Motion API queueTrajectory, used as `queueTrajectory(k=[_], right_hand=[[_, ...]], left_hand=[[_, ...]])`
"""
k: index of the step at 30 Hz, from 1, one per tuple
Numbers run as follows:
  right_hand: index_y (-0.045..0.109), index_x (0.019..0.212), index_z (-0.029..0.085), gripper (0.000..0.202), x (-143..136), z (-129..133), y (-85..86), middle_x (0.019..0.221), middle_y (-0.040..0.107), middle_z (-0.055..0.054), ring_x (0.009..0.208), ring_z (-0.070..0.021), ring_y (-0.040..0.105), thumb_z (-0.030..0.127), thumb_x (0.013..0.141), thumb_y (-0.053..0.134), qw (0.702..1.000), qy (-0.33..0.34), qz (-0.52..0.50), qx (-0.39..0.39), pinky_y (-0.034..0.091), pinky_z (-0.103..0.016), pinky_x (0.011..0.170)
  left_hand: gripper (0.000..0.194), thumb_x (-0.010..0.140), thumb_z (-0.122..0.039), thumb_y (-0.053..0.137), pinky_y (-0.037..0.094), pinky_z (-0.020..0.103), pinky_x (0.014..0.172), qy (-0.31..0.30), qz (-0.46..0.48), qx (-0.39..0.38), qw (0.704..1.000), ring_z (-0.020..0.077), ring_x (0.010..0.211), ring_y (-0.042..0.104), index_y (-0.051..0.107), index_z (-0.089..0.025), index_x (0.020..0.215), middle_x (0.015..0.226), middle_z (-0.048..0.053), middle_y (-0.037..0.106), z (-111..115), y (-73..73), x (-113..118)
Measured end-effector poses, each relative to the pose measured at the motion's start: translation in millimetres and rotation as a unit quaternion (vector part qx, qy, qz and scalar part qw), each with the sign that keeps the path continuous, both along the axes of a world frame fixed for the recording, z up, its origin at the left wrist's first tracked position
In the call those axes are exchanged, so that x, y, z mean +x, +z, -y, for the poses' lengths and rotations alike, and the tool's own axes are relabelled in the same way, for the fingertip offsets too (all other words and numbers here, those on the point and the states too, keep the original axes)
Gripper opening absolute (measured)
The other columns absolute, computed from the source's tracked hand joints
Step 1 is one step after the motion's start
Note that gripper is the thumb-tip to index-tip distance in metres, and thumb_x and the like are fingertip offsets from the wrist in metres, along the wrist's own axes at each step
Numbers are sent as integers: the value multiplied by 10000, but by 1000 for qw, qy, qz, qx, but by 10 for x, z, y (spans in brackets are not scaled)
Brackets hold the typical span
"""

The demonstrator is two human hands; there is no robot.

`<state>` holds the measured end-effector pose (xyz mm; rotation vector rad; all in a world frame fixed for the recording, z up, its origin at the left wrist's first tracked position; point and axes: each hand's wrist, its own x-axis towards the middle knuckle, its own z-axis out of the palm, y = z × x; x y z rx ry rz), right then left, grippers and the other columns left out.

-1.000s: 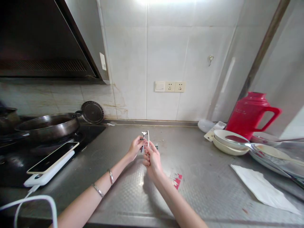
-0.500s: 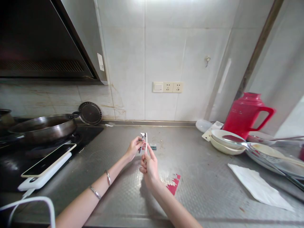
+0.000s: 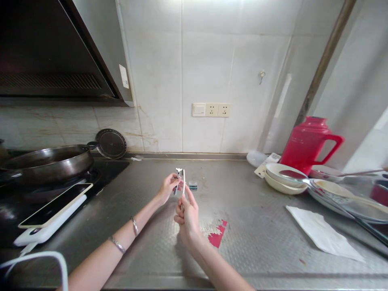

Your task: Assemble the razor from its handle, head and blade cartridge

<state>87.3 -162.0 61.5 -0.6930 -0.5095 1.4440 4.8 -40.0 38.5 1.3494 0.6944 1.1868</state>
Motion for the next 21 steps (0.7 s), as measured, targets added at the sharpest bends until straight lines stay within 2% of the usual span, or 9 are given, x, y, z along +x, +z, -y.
queueTrajectory(k=[3,9,14,19,21], right_hand=[[449,1263,287,637,32,-29,0,568,372,101,389,-10,187,279,668,675,1000,-18,-7,-2,90,-139,365],[454,1266,298,613,-7,37,-28,572,356,96,397,-13,183,307,690,662,1000,15,1,7,80,-142,367],[421,1277,299,656,-11,-10,43,573,376,102,389,-12,196,263,667,660,1000,-18,-23,-12,100,-135,368],[438,1271,305,619,-38,20,26,555,363,100,385,-16,207,293,690,654,1000,19,-8,-14,96,-139,368],[443,1264,298,615,-24,5,35,553,364,101,381,-15,203,275,686,654,1000,14,-7,-19,92,-139,366]], left_hand=[[292,710,-392,666,506,257,582,-20,-13,0,1000,158,645,656,515,-161,806,729,39,677,12,-4,14],[319,690,-407,678,505,267,579,-2,-3,-4,1000,176,668,664,508,-162,807,755,53,688,-10,-8,-7],[315,683,-411,683,510,270,591,-15,-14,-1,1000,173,663,660,538,-158,802,726,40,683,3,-5,-9],[301,692,-399,676,505,268,597,4,-7,-9,1000,162,646,654,546,-156,815,725,35,680,-11,3,-22],[302,697,-398,673,504,269,594,-1,-4,-9,1000,161,641,651,546,-154,822,723,38,679,-22,-1,-29]])
